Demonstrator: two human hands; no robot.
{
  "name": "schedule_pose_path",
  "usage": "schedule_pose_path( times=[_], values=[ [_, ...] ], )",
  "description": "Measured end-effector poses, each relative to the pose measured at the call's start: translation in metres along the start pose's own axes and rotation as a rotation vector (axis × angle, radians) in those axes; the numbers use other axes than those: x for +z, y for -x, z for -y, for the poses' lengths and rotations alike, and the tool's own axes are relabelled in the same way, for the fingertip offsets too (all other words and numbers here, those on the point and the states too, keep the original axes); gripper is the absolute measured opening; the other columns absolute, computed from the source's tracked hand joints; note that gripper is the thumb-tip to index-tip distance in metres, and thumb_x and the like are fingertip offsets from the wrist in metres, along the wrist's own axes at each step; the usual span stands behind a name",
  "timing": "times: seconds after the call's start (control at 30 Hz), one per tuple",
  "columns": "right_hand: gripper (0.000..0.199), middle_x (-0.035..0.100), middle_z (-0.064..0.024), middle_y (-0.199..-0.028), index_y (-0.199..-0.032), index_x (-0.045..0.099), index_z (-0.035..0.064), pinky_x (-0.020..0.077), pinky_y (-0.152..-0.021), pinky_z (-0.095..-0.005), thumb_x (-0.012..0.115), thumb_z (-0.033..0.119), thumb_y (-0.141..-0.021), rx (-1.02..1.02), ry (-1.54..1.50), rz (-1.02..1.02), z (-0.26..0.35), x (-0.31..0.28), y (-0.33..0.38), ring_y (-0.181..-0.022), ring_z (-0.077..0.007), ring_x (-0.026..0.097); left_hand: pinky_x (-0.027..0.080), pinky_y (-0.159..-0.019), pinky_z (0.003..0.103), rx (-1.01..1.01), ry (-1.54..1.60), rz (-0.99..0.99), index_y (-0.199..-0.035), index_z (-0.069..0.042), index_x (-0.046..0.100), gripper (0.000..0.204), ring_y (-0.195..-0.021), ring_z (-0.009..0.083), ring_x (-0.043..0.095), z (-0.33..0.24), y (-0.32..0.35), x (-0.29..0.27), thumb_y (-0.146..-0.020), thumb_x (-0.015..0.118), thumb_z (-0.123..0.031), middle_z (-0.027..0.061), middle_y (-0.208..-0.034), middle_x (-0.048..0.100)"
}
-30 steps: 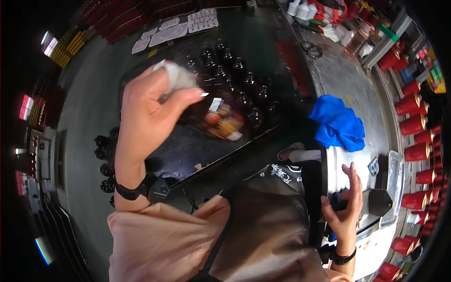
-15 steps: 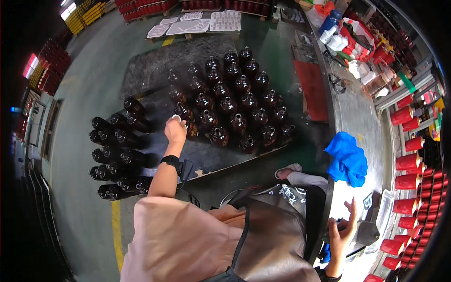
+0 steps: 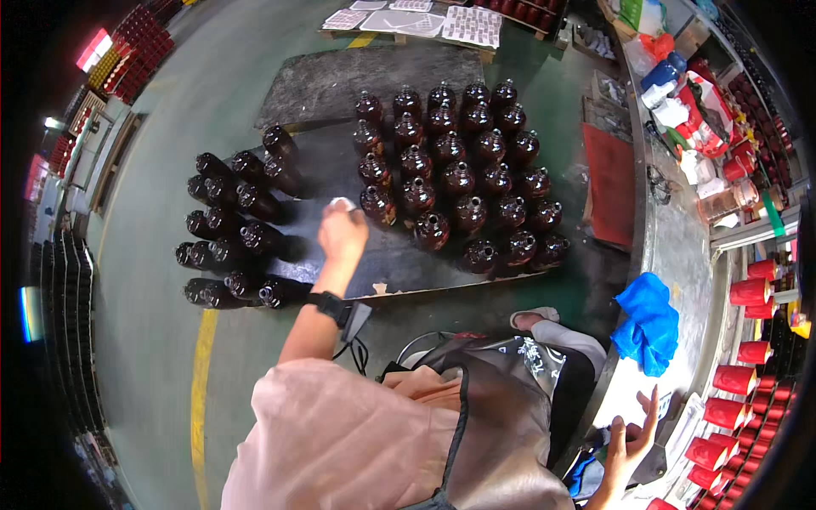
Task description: Manual application of adhesive labels to glass bottles at a production station.
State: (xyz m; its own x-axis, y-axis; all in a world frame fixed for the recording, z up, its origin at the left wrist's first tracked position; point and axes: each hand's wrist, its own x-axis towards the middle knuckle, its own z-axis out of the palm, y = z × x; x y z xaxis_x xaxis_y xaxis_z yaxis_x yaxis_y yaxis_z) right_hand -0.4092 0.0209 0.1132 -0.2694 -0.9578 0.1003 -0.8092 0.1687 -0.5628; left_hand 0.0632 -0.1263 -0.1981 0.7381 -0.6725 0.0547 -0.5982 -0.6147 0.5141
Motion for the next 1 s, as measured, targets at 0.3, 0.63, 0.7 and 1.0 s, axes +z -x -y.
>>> schedule_pose_path(
  times=[0.3,0.63,0.7,1.0],
  values=[
    [0.072,0.059,-0.0095,-0.125,-0.150,0.041,0.0142,0.0287,-0.048,-0.0163,0.066,0.012,-0.082,-0.065,0.050,-0.004,0.002,-0.010,-0.012,-0.052,0.0002,0.033,0.052,-0.092,0.045,-0.504,-0.456,0.326,-0.128,-0.008,0.052,0.060,-0.106,0.0388,0.064,0.230,0.036,-0.045,-0.087,0.063,-0.049,0.0193,-0.115,0.066],
    [0.074,0.059,-0.0066,-0.124,-0.148,0.042,0.0135,0.0343,-0.053,-0.0184,0.067,0.008,-0.079,-0.040,0.062,0.198,0.030,0.012,-0.043,-0.058,-0.0031,0.037,0.052,-0.068,0.055,-0.382,-0.330,0.087,-0.104,-0.005,0.052,0.029,-0.078,0.0455,0.066,0.273,0.130,-0.021,-0.095,0.054,-0.033,0.0242,-0.082,0.068],
    [0.074,0.060,-0.0063,-0.123,-0.148,0.042,0.0135,0.0342,-0.053,-0.0184,0.068,0.009,-0.079,-0.048,0.045,0.181,0.030,0.013,-0.043,-0.058,-0.0034,0.037,0.051,-0.067,0.056,-0.319,-0.298,0.065,-0.100,-0.004,0.053,0.027,-0.077,0.0463,0.065,0.255,0.127,-0.029,-0.094,0.055,-0.030,0.0251,-0.079,0.067],
    [0.069,0.065,-0.0051,-0.111,-0.142,0.049,0.0072,0.0378,-0.053,-0.0196,0.067,0.001,-0.075,-0.157,-0.037,0.338,0.041,0.052,-0.065,-0.057,-0.0036,0.041,0.036,-0.051,0.029,0.198,0.325,0.159,-0.088,0.001,0.054,0.017,-0.057,0.0092,0.037,0.045,0.038,-0.171,-0.090,0.067,-0.010,0.0044,-0.060,0.045]
  ],
)
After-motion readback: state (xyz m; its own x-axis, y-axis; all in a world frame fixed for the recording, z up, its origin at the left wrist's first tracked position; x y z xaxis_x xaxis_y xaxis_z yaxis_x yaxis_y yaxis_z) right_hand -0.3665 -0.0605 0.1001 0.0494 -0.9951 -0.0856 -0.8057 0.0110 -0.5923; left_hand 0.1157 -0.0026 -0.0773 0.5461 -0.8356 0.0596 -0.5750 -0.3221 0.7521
